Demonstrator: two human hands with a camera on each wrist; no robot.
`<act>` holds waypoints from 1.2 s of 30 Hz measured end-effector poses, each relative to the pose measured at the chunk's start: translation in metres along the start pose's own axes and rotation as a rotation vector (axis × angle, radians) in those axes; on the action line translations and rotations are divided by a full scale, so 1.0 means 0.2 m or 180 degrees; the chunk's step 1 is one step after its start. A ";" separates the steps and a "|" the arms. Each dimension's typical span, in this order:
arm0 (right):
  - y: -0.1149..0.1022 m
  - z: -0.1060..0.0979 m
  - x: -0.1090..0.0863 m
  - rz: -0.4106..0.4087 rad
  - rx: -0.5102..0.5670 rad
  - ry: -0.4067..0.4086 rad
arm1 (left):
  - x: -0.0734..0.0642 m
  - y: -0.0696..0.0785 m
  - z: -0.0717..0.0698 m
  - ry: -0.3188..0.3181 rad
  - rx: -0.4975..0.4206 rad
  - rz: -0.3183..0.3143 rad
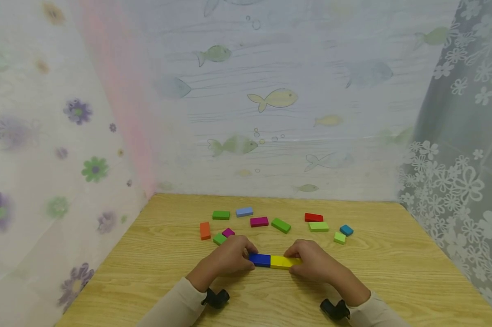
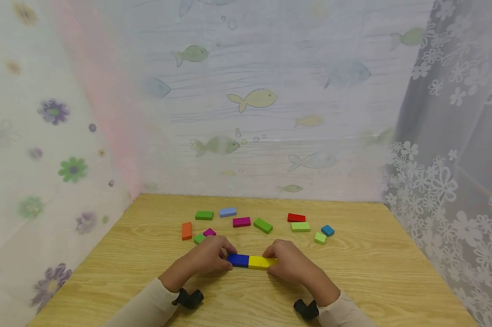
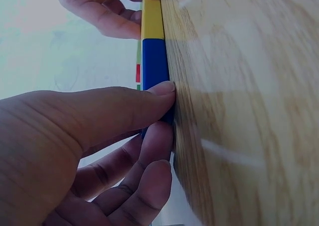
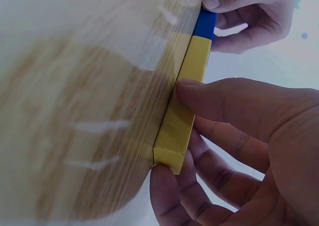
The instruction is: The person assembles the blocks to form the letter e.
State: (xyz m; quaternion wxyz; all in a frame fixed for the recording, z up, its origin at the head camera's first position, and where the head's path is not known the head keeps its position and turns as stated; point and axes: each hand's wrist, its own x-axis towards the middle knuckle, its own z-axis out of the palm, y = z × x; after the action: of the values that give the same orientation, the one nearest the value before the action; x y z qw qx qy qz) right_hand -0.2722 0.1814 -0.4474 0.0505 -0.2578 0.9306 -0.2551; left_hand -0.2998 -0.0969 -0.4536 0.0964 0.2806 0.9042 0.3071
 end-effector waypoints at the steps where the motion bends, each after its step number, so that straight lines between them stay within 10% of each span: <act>1: 0.00 0.00 0.00 0.0004 -0.0007 -0.0001 | 0.00 0.00 0.00 0.0000 0.0006 0.0009; 36: 0.06 -0.09 0.02 0.0216 0.0193 0.0098 | 0.03 -0.05 0.00 0.0043 -0.0122 -0.0201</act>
State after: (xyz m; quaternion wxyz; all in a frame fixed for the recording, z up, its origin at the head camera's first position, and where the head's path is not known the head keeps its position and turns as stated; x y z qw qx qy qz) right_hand -0.2855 0.1963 -0.4376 0.0525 -0.2205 0.9313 -0.2852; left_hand -0.3086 -0.1001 -0.4594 0.1053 0.2480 0.9072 0.3231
